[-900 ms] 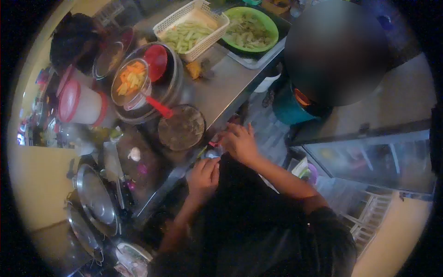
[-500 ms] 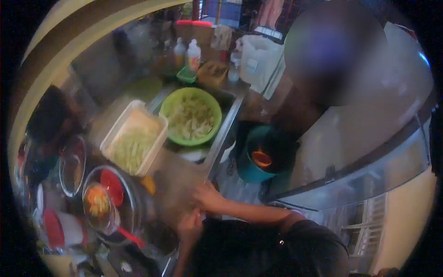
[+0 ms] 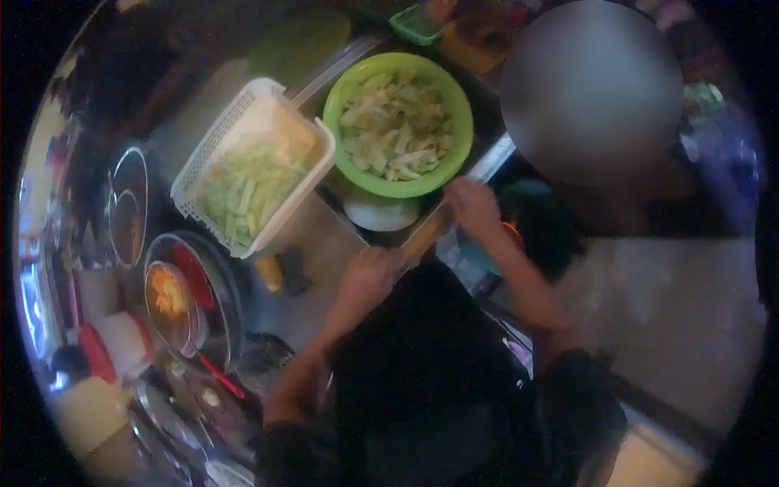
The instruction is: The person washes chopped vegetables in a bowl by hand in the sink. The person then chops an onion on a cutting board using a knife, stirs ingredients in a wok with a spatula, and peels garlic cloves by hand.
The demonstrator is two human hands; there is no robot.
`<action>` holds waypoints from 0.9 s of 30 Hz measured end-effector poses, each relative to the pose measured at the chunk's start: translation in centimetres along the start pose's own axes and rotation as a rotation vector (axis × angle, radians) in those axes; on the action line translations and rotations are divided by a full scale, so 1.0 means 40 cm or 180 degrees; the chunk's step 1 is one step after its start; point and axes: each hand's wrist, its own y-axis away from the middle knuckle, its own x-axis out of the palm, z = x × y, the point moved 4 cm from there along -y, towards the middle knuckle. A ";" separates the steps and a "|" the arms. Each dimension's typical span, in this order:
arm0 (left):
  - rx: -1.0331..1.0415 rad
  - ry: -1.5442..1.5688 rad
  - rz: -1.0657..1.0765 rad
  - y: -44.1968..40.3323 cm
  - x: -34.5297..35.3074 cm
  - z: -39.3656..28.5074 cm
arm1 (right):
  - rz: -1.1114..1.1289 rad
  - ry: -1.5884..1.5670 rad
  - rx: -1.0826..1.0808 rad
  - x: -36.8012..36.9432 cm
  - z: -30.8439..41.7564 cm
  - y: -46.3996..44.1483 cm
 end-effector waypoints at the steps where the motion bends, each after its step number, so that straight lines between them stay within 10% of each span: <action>1: -0.0171 -0.0022 0.0112 -0.043 0.002 -0.014 | 0.0332 0.0267 0.0005 -0.001 -0.040 -0.080; 11: -0.0627 -0.0160 -0.0225 -0.425 0.249 0.157 | 0.1003 0.1114 -0.1743 0.465 -0.320 -0.487; 16: -0.1744 0.0558 0.0237 -0.586 0.562 0.354 | 0.1743 0.1204 -0.1525 0.552 -0.355 -0.493; 27: -0.2360 0.0224 -0.0036 -0.532 0.507 0.343 | 0.1407 -0.0418 -0.1046 0.263 -0.283 -0.476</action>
